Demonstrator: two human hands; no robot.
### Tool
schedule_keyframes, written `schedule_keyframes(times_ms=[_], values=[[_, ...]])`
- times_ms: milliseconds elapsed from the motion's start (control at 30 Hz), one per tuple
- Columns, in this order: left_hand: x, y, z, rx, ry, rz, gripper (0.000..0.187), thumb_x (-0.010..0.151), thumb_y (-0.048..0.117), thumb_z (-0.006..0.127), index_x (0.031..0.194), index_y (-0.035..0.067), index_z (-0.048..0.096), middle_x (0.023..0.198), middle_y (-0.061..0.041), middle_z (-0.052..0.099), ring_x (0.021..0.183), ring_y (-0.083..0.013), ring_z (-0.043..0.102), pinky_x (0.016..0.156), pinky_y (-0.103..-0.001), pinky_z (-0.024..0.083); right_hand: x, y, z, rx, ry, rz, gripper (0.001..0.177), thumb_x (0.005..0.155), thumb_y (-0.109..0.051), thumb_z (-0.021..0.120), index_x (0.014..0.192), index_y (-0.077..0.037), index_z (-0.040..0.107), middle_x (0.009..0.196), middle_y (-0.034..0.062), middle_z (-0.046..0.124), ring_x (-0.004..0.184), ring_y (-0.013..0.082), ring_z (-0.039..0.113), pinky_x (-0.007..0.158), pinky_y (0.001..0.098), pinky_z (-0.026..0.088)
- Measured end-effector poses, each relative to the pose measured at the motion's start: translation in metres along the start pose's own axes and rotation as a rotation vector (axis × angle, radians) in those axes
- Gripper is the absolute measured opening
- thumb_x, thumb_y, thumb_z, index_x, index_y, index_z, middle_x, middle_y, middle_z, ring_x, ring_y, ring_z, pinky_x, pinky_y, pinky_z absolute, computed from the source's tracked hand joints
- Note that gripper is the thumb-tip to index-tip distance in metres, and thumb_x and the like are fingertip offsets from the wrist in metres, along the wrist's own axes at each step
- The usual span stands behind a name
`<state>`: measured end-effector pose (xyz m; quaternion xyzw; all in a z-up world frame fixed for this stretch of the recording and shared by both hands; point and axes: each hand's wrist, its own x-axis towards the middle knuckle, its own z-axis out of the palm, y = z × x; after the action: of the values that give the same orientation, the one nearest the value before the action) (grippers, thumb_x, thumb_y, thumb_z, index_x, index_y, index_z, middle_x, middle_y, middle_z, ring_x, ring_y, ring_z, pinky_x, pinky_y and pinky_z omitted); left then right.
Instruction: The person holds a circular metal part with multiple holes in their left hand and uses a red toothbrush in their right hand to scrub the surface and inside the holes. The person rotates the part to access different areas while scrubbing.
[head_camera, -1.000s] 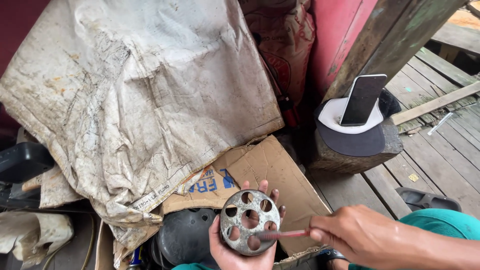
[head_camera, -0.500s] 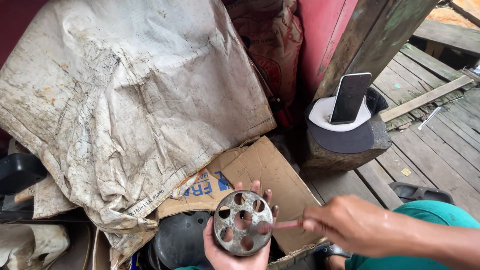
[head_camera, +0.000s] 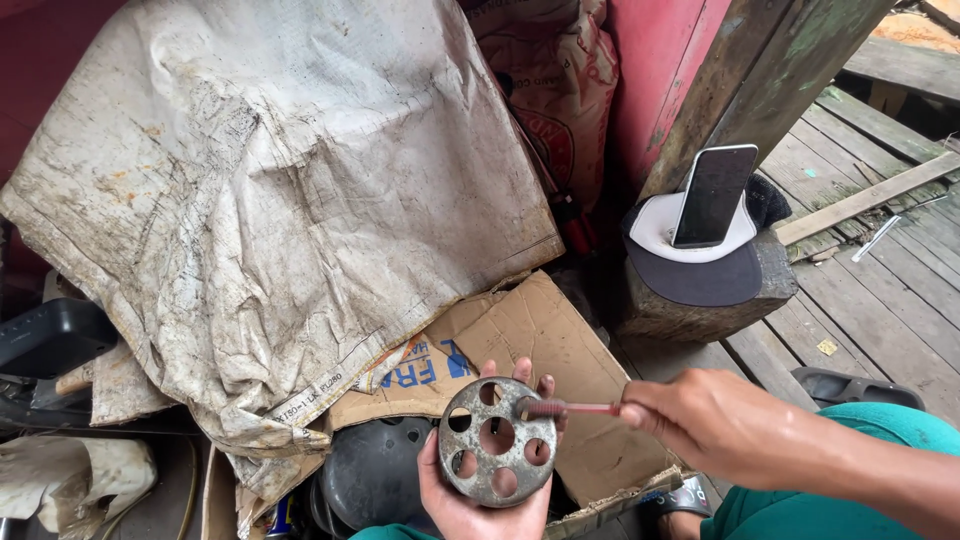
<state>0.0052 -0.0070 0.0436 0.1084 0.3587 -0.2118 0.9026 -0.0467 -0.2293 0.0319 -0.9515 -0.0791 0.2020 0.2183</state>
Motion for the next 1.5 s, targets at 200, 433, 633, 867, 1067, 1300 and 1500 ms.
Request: schedule_keyframes(times_ms=[200,433,633,867,1067,1300,1500], values=[[0.001,0.004,0.001,0.031,0.052,0.0,0.084,0.078,0.057,0.035,0.143,0.01,0.058,0.147,-0.026,0.06,0.132,-0.0487,0.054,0.101,-0.056,0.039,-0.009,-0.016,0.001,0.041,-0.125,-0.057,0.032,0.109,-0.048,0.046,0.091,-0.024,0.058,0.058,0.0054,0.058,0.053,0.0366,0.051,0.053,0.0463,0.04],[0.004,0.006,-0.007,0.055,0.034,-0.005,0.084,0.077,0.056,0.034,0.142,0.009,0.057,0.147,-0.028,0.059,0.133,-0.0502,0.053,0.1,-0.06,0.038,-0.007,-0.017,0.002,0.105,-0.054,-0.103,0.033,0.107,-0.046,0.045,0.091,-0.022,0.06,0.053,0.0048,0.055,0.044,0.0313,0.045,0.049,0.0453,0.037],[-0.002,0.007,0.009,0.08,0.13,-0.005,0.086,0.077,0.057,0.031,0.146,0.013,0.056,0.148,-0.026,0.06,0.135,-0.0469,0.054,0.104,-0.057,0.037,-0.007,-0.023,-0.006,0.147,-0.072,-0.122,0.029,0.109,-0.04,0.048,0.092,-0.019,0.059,0.055,0.0028,0.055,0.043,0.0253,0.048,0.047,0.0439,0.038],[-0.001,0.009,0.008,0.098,0.122,-0.014,0.085,0.077,0.058,0.029,0.146,0.015,0.055,0.15,-0.023,0.058,0.138,-0.0457,0.051,0.107,-0.056,0.035,-0.006,-0.026,-0.004,0.139,-0.132,-0.138,0.034,0.11,-0.045,0.043,0.091,-0.02,0.057,0.058,0.0068,0.057,0.049,0.0354,0.052,0.05,0.0463,0.039],[0.004,0.006,0.007,0.098,0.094,-0.011,0.086,0.077,0.058,0.028,0.145,0.014,0.056,0.148,-0.024,0.058,0.134,-0.0467,0.052,0.102,-0.057,0.036,-0.006,-0.022,-0.005,0.146,-0.093,-0.124,0.034,0.109,-0.044,0.043,0.093,-0.021,0.06,0.056,0.0048,0.056,0.045,0.0313,0.05,0.049,0.0462,0.039],[0.002,0.003,0.014,0.126,0.143,-0.01,0.087,0.08,0.056,0.025,0.149,0.013,0.054,0.151,-0.026,0.057,0.134,-0.0478,0.051,0.105,-0.058,0.034,-0.004,-0.013,0.0,0.048,-0.019,-0.087,0.034,0.108,-0.048,0.045,0.093,-0.021,0.06,0.055,0.0092,0.058,0.046,0.0392,0.05,0.049,0.05,0.037],[0.004,0.004,0.012,0.117,0.132,-0.023,0.086,0.08,0.056,0.025,0.149,0.015,0.054,0.153,-0.024,0.056,0.136,-0.0459,0.05,0.107,-0.057,0.034,-0.006,-0.017,0.002,0.082,-0.106,-0.162,0.03,0.111,-0.045,0.046,0.097,-0.02,0.056,0.058,0.011,0.057,0.05,0.0411,0.054,0.048,0.05,0.04]])
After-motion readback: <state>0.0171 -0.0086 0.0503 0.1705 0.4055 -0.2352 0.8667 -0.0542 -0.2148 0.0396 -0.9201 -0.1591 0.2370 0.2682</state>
